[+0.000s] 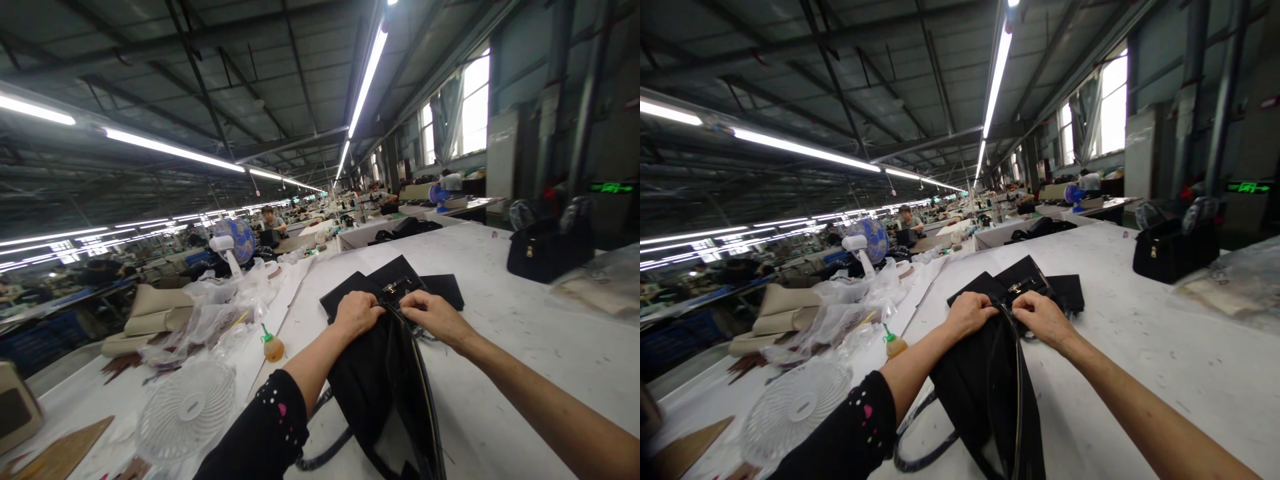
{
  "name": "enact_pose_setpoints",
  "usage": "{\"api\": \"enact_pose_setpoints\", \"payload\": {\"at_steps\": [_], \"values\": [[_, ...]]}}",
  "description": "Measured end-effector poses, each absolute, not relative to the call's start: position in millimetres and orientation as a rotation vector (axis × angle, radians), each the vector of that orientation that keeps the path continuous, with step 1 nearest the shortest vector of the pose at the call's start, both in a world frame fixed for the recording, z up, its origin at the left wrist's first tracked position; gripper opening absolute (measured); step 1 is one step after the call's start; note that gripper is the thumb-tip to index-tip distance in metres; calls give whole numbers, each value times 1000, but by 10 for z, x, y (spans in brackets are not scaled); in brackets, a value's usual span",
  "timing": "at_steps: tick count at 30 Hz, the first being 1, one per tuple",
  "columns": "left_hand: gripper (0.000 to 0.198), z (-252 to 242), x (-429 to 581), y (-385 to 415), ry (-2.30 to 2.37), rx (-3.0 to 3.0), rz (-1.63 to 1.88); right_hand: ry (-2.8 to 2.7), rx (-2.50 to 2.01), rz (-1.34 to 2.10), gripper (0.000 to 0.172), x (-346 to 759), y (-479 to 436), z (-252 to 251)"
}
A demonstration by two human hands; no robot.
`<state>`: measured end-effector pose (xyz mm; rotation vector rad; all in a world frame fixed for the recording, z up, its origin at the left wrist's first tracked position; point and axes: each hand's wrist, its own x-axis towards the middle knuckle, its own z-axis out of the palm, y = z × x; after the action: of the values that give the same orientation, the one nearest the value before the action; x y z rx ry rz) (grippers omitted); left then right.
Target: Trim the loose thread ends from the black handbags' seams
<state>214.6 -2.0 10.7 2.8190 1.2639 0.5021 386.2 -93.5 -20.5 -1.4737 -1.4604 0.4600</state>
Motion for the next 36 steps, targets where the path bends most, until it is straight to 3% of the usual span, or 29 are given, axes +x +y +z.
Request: {"api": "enact_pose_setpoints", "payload": {"at_steps": [10, 19, 22, 24, 26, 30, 32, 36], "values": [[27, 133, 2158, 3, 1416, 2809, 453, -1406, -1480, 476, 21, 3895, -1165, -248], [28, 264, 1530, 197, 1914, 2575, 266, -1332, -1444, 603, 48, 3778, -1880, -476], [27, 263, 1528, 127, 1965, 2555, 212, -1473, -1504, 442, 58, 3753, -1857, -528], [28, 276, 1549, 46, 1991, 2611, 248, -1527, -1571, 322, 55, 3772, -1790, -531], [39, 296, 1566, -42, 1842, 2838, 367, -1519, -1631, 297, 48, 3815, -1721, -515], [57, 309, 1603, -167, 908, 3282, 445, -1472, -1680, 392, 42, 3919, -1617, -475], [50, 286, 1637, -176, 681, 3259, 440, -1437, -1678, 383, 40, 3964, -1569, -470], [29, 204, 1707, -82, 709, 3138, 551, -1390, -1656, 340, 36, 4039, -1473, -473]]}}
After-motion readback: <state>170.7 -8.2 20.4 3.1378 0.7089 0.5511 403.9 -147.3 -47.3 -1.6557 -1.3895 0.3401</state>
